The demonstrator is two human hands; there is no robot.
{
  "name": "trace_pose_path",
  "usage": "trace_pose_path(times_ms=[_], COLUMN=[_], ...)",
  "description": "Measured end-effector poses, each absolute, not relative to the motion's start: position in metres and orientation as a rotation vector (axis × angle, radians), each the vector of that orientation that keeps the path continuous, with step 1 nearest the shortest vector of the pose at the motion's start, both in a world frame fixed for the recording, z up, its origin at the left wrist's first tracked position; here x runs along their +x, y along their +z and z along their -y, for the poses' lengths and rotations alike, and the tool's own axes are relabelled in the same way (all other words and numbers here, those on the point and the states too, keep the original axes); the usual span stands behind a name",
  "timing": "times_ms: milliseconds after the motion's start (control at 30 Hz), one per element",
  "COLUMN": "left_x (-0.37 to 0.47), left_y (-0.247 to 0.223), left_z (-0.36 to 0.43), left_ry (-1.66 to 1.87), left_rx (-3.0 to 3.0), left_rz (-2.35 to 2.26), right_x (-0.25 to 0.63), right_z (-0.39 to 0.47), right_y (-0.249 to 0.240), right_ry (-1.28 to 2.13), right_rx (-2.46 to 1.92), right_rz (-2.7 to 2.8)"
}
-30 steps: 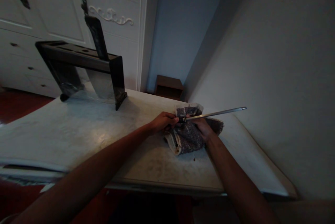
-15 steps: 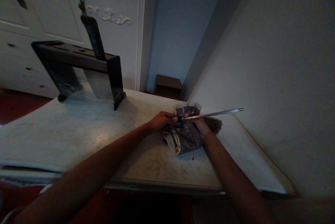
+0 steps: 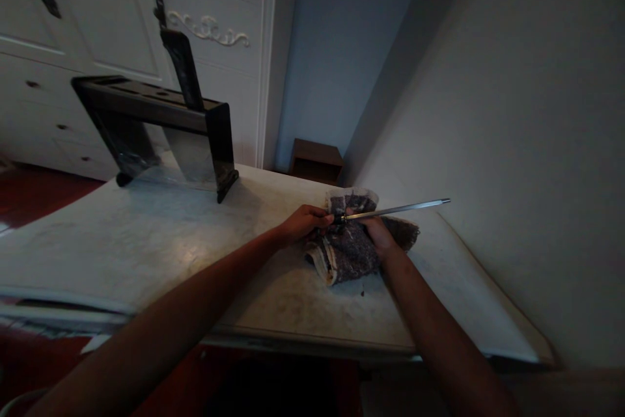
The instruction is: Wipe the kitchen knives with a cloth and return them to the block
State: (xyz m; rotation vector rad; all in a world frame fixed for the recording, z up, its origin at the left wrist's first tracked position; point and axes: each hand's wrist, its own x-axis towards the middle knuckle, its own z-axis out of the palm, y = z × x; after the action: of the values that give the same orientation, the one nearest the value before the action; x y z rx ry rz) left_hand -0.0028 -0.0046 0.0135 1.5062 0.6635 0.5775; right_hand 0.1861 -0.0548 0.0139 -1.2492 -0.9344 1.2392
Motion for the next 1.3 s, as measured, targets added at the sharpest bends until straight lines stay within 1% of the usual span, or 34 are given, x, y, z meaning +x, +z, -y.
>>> trace_pose_path(times_ms=[200,967,1300], left_x=[-0.0025,-0.0024,0.0031], left_y=[0.0141,0.0156,0.0108], left_z=[0.0028,0.0014,0.0066], left_ry=[0.591,0.561,0.710], left_rx=[1.502,1.485,1.426], left_rz=[-0.678,-0.674,-0.694], right_x=[0.1855,0.1804,0.1887], right_z=[0.0541,0.0557,0.0498], right_y=[0.0178,0.0223,0.0154], right_ry=[1.340,1.322,1.264], right_rx=[-1.225,-1.171,-1.185], right_rz=[0.791,0.811,0.809])
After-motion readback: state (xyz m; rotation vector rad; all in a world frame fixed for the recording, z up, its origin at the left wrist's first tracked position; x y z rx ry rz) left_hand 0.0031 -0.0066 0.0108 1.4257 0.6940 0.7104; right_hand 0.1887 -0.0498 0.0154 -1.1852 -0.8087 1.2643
